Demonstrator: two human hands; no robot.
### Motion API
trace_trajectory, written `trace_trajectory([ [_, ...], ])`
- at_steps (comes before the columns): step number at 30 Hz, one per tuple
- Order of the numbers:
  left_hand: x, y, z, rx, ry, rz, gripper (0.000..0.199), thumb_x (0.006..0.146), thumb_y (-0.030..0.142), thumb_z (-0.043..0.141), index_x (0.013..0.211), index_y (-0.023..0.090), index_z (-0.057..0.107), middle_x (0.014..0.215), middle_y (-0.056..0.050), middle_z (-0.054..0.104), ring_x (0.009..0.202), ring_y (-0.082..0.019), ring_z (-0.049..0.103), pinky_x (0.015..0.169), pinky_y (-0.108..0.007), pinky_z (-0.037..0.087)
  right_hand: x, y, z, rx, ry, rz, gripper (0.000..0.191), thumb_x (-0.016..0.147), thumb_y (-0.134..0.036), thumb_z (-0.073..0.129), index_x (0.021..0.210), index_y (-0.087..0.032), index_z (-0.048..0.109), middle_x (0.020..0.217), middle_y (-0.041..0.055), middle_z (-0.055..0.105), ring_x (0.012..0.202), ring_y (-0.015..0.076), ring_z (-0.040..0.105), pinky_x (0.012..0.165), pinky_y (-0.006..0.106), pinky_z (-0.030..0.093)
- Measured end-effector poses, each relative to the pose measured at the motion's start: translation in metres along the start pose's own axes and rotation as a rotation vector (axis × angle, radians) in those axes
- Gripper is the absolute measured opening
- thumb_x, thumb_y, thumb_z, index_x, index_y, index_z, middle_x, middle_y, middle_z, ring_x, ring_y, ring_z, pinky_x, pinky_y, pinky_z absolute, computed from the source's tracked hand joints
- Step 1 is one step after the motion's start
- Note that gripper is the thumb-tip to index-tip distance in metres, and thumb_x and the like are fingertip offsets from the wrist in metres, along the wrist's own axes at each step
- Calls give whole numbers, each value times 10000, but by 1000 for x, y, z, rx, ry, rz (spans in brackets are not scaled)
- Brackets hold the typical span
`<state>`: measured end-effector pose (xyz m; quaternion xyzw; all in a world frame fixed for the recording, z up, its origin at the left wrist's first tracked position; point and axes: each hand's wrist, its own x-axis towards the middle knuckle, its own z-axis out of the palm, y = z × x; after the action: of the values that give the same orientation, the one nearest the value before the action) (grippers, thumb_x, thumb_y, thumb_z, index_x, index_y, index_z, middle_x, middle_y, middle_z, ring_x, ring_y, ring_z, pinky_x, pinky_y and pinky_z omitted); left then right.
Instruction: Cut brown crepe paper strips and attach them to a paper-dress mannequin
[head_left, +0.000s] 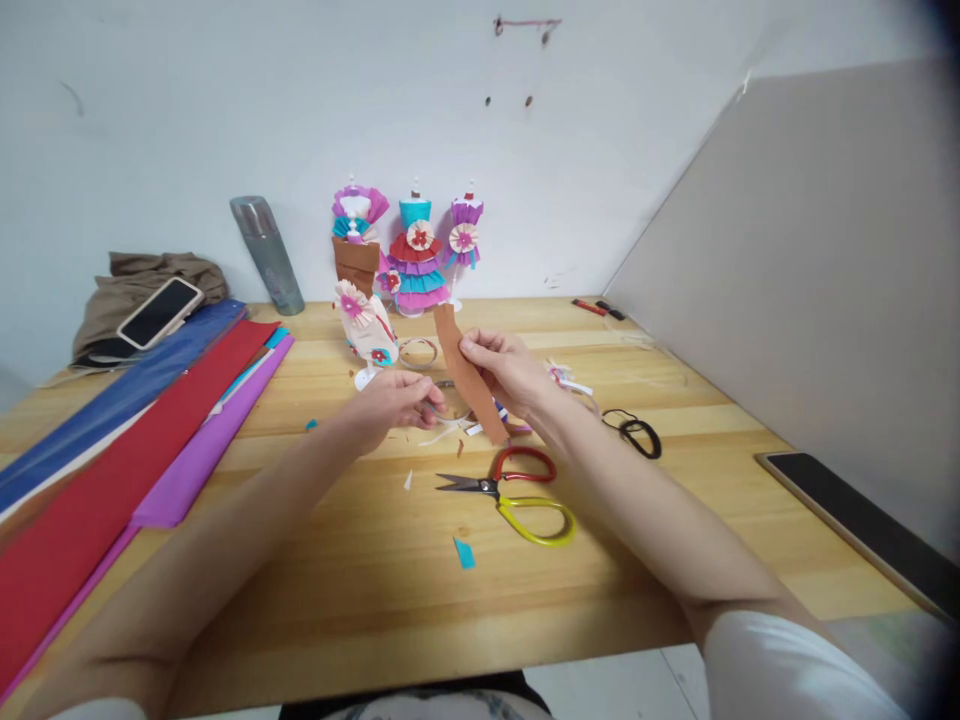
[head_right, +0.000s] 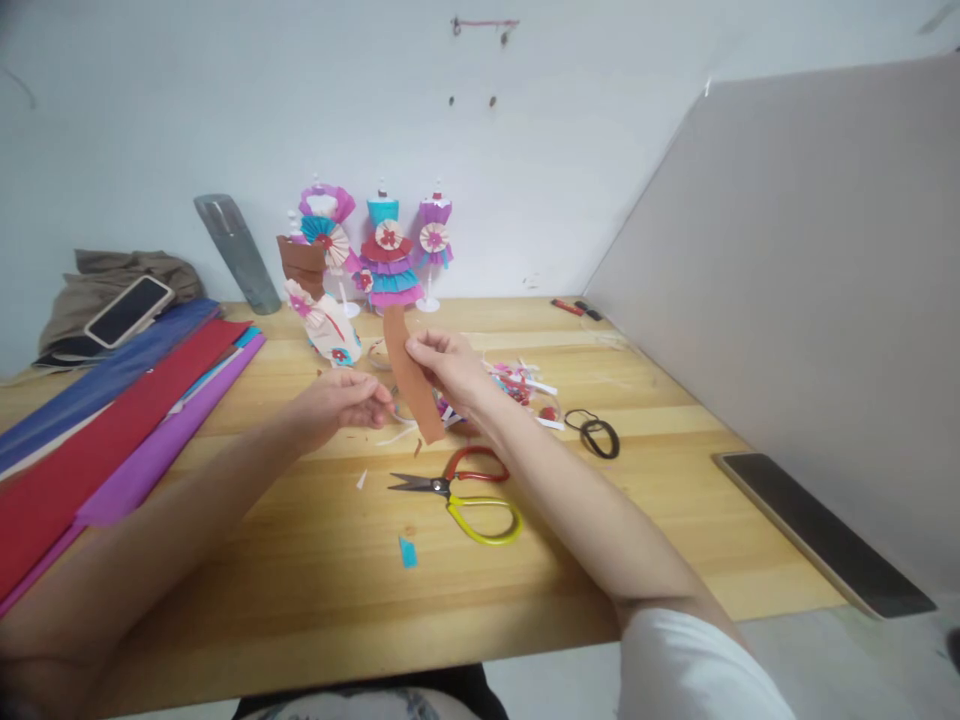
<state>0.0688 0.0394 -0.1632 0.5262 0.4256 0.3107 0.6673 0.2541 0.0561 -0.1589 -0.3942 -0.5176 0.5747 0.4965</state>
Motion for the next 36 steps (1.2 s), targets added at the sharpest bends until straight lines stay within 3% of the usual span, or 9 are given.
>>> trace_trajectory([
  [7, -1, -2, 1, -221, -111, -24, 387, 782, 473, 699, 797, 87, 679, 775, -120, 709, 621, -144, 647, 661, -296, 544, 2, -5, 12, 76, 50, -31, 407, 554, -458, 825, 692, -198, 544, 578, -56, 551, 484, 81, 436, 470, 218, 301],
  [11, -4, -1, -1, -208, -93, -3, 362, 672, 410, 799, 816, 99, 682, 767, -87, 702, 637, -137, 649, 662, -285, 543, 5, -8, 7, 103, 104, -88, 369, 554, -421, 818, 679, -199, 550, 593, -54, 548, 504, 84, 443, 488, 224, 320],
  [14, -4, -4, -4, -82, -44, 66, 317, 662, 379, 788, 613, 131, 597, 541, -6, 594, 475, -88, 539, 508, -225, 466, 6, -11, 2, 112, 131, -97, 344, 567, -385, 812, 675, -199, 544, 597, -58, 530, 527, 87, 464, 515, 221, 349],
  [18, 1, -9, -7, 23, 16, 138, 547, 740, 488, 679, 416, 192, 353, 335, 52, 349, 331, -54, 324, 382, -210, 285, 3, -12, 3, 107, 115, -113, 345, 567, -387, 814, 681, -194, 551, 595, -54, 558, 516, 82, 483, 506, 214, 371],
  [21, 4, -11, -5, 43, 92, 167, 552, 707, 611, 678, 459, 162, 477, 460, -13, 535, 446, -89, 490, 477, -223, 402, 0, -9, 9, 65, 95, -144, 350, 572, -413, 805, 689, -194, 559, 538, -64, 555, 447, 68, 443, 446, 207, 346],
  [26, 0, -7, 1, -80, 79, 177, 571, 672, 676, 677, 869, 139, 677, 899, -90, 718, 782, -183, 663, 715, -293, 521, -4, -3, 20, 24, 71, -177, 319, 602, -392, 787, 715, -186, 572, 521, -54, 596, 445, 76, 510, 451, 200, 389],
  [29, -4, -4, 1, -20, 112, 197, 458, 618, 523, 780, 821, 128, 670, 799, -71, 721, 713, -168, 663, 689, -274, 523, -6, -2, 22, 18, 25, -140, 327, 591, -371, 800, 750, -178, 589, 568, -37, 625, 504, 95, 568, 472, 202, 405],
  [33, -9, 5, -3, 173, 146, 146, 312, 632, 413, 743, 676, 135, 608, 596, -37, 668, 509, -132, 593, 466, -220, 444, -5, -3, 19, 27, -33, -93, 399, 556, -363, 824, 852, -164, 647, 612, -33, 626, 497, 83, 522, 444, 198, 341],
  [36, -14, 14, -6, 280, 121, 127, 242, 652, 358, 692, 643, 152, 565, 545, -15, 640, 449, -119, 554, 403, -203, 397, -4, -4, 17, -12, -25, -84, 310, 554, -348, 820, 720, -144, 656, 521, -34, 576, 451, 70, 454, 443, 211, 327],
])
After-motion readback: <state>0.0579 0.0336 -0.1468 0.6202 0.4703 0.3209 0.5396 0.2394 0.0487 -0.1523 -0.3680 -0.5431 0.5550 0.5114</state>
